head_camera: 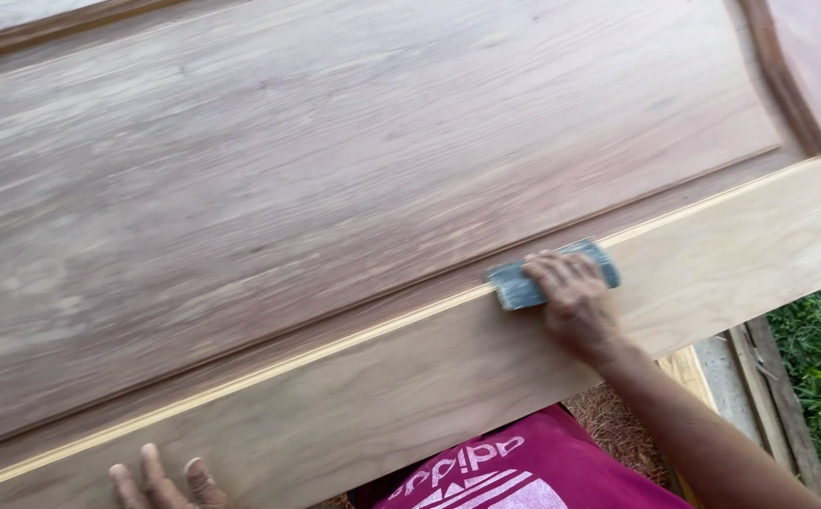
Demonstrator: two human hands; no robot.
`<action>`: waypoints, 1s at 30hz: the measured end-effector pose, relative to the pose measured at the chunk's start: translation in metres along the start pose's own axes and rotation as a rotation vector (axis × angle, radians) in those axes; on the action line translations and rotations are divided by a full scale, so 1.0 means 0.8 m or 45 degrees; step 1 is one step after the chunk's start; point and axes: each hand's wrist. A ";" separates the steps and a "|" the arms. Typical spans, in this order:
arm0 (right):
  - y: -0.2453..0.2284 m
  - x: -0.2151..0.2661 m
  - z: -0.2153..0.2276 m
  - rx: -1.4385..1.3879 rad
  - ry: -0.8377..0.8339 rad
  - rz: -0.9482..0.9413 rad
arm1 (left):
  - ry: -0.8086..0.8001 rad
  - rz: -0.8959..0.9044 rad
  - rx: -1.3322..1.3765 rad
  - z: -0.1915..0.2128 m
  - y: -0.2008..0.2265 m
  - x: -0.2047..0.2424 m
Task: Sanding the surface and edges of a wooden door using sandpaper.
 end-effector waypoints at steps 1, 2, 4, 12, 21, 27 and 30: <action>-0.047 -0.013 -0.004 -0.002 -0.003 0.005 | -0.001 0.005 -0.004 0.016 0.000 -0.011; -0.096 -0.026 -0.008 -0.042 -0.041 0.059 | -0.020 0.005 -0.010 0.032 0.000 -0.023; -0.189 -0.057 -0.024 -0.092 -0.078 0.127 | -0.032 0.014 -0.029 0.061 -0.021 -0.045; -0.358 -0.110 -0.035 -0.145 -0.173 0.490 | -0.112 0.177 -0.229 0.091 -0.254 -0.061; -0.168 -0.025 -0.010 0.164 -0.146 -0.185 | -0.038 0.444 0.122 0.062 -0.392 -0.088; -0.320 -0.063 -0.020 0.101 -0.343 -0.052 | 0.028 0.728 0.254 0.107 -0.354 -0.105; -0.444 -0.097 -0.056 -0.104 -0.278 0.308 | -0.122 0.723 -0.072 0.132 -0.323 -0.115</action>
Point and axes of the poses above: each hand's wrist, its own x-axis away from the middle knuckle, its own z-axis out of the back of the hand, y = z × x
